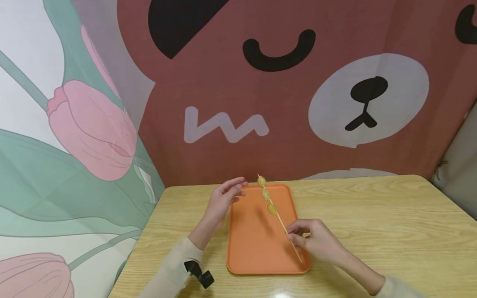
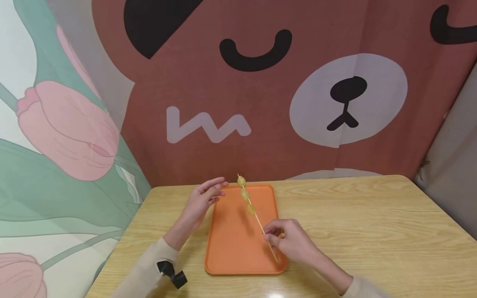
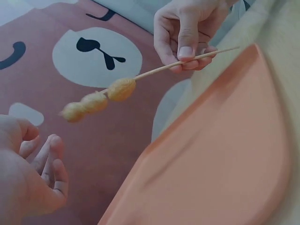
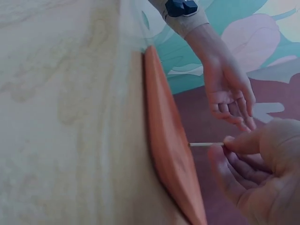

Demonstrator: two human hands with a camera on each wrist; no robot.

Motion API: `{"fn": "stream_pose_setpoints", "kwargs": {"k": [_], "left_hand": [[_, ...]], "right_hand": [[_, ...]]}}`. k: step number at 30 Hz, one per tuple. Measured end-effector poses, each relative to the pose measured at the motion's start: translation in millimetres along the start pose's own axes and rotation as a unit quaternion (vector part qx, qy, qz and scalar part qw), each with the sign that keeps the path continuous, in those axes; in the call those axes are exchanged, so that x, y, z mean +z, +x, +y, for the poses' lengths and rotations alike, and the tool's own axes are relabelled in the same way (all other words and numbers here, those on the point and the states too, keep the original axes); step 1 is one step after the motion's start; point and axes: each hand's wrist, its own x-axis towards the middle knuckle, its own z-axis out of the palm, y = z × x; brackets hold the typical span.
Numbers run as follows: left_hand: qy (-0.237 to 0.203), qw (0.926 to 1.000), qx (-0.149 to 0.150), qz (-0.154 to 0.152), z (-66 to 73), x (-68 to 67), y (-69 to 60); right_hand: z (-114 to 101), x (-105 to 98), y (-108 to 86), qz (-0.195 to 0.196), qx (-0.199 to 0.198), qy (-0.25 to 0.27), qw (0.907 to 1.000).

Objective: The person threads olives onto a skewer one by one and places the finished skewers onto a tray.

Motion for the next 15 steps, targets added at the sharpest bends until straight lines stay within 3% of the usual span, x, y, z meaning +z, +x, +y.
{"fn": "stream_pose_setpoints", "kwargs": {"k": [8,15], "left_hand": [[0.050,0.9986,-0.010,-0.011,-16.1,0.8,1.3],[0.067,0.9974,-0.013,-0.026,-30.8,5.5,2.0]], "right_hand": [[11,6,3.3,0.019,0.091,0.114,0.9892],[18,9,5.3,0.035,0.134,0.142,0.9801]]}}
